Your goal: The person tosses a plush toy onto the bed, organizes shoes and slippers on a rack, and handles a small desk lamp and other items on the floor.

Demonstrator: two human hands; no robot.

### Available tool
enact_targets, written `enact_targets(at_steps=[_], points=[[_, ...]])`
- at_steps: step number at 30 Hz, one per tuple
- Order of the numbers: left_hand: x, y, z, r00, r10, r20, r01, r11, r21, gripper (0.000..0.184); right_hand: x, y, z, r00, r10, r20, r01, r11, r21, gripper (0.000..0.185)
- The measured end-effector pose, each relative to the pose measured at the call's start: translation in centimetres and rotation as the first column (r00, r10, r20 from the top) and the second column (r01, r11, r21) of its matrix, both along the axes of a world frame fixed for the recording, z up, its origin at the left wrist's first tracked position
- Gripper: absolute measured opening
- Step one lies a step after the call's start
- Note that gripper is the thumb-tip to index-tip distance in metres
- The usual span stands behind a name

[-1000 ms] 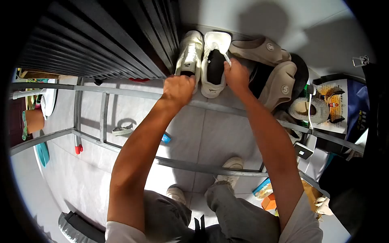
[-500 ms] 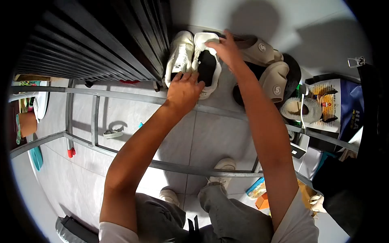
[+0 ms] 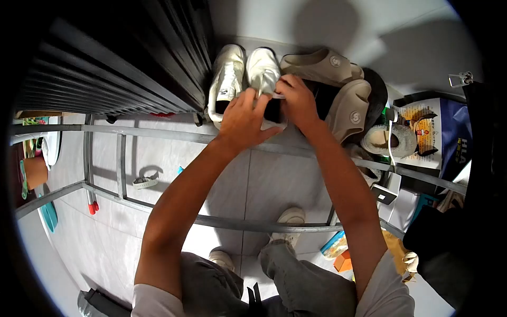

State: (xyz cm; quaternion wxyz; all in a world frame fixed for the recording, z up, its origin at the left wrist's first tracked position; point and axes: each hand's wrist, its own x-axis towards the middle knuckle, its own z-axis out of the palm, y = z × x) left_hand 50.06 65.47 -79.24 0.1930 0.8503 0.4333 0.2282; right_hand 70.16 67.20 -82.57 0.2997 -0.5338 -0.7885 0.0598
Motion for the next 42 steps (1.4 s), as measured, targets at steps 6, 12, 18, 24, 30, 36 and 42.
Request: enact_targets(at_steps=[6,12,18,24,30,36,42], points=[[0.6,1.1,-1.8,0.990,0.101,-0.095,-0.094,0.993,0.077,0.054,-0.5,-0.4,-0.3,0.997,-0.062,-0.055,0.062,0.998,0.008,0.029],[0.6,1.9,-3.4,0.992,0.104,-0.072,-0.071,0.929,0.362,0.035,-1.3,-0.5,-0.7,0.801,-0.476,-0.363,0.336,0.859,-0.386,0.020],[-0.5,2.0,-3.2,0.939,0.103,-0.329,0.034,0.923,0.384,0.020,-1.6,-0.9,-1.9,0.912,-0.303,-0.276,0.284,0.953,-0.105,0.018],[0.8,2.1,-3.5,0.982,0.181,0.056,-0.189,0.944,0.269,0.020,-1.9,-1.3,-1.8,0.756,-0.416,-0.506,0.296,0.906,-0.303,0.020],[1.9,1.5,-3.2,0.978,0.208,-0.005,-0.199,0.943,0.266,0.018,-5.2,-2.0,-2.1,0.783,-0.503,-0.366,0.398,0.857,-0.327,0.028],[-0.2,1.7,-5.1,0.980,0.125,-0.157,-0.064,0.937,0.345,0.040,-4.3,-3.9,0.3,0.869,-0.452,-0.200,0.342,0.842,-0.417,0.033],[-0.1,2.3,-4.5,0.980,0.046,-0.193,0.042,0.904,0.424,0.042,-2.8,-5.6,0.3,0.831,-0.533,-0.158,0.344,0.717,-0.607,0.058]])
